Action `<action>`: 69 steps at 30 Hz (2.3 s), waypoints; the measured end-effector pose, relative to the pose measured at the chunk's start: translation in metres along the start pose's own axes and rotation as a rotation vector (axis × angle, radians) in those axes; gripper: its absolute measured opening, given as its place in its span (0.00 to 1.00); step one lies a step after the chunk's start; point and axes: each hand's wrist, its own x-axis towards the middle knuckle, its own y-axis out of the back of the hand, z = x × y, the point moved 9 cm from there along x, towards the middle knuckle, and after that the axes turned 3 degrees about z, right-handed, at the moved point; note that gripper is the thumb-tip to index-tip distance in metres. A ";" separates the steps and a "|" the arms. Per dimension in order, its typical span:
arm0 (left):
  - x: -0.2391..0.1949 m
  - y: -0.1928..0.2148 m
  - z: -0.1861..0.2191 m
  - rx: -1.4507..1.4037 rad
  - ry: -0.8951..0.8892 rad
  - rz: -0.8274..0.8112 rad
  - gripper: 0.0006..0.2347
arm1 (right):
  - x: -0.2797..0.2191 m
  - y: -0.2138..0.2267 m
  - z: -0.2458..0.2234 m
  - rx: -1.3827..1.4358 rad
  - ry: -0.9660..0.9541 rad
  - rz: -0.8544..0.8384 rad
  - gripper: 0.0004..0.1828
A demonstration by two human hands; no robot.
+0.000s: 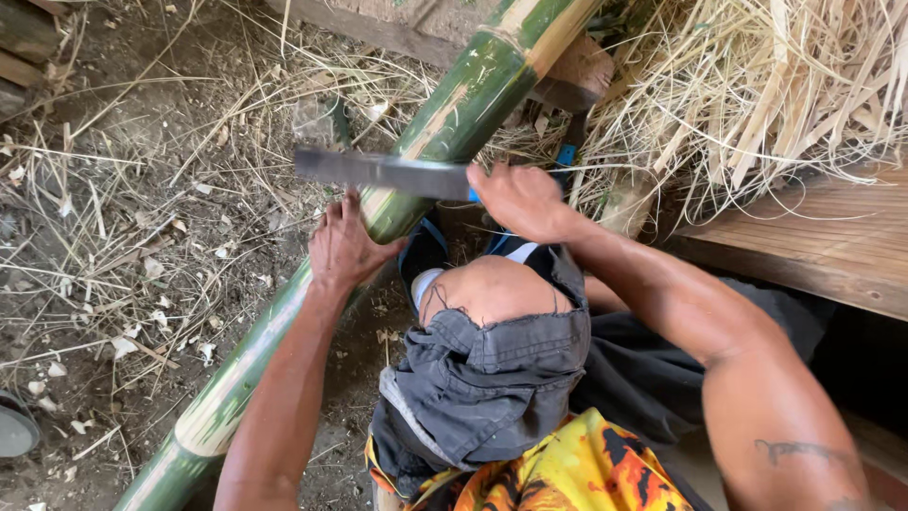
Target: The person uses a machete to peel the outer green layer off a long bamboo pole. They repeatedly strike and scrape the bamboo while holding it steady with their left hand, producing shavings that fall to the ground.
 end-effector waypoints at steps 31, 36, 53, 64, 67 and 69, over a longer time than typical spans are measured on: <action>0.002 0.000 -0.002 0.000 0.013 -0.050 0.53 | 0.007 0.032 0.076 0.053 -0.239 0.260 0.09; 0.003 0.015 0.003 0.016 -0.053 0.055 0.52 | 0.001 0.036 0.091 0.225 -0.319 0.285 0.10; 0.007 0.005 0.005 -0.099 -0.198 0.171 0.46 | 0.009 -0.007 0.164 0.061 -0.428 0.279 0.06; 0.020 0.031 0.052 -0.380 -0.366 0.587 0.22 | -0.030 0.009 0.183 0.226 -0.634 0.264 0.17; 0.026 0.034 0.067 -0.438 -0.391 0.731 0.09 | -0.019 0.006 0.137 0.278 -0.563 0.247 0.15; 0.039 0.031 0.064 -0.716 -0.328 0.695 0.05 | -0.018 0.015 0.126 0.243 -0.507 0.292 0.14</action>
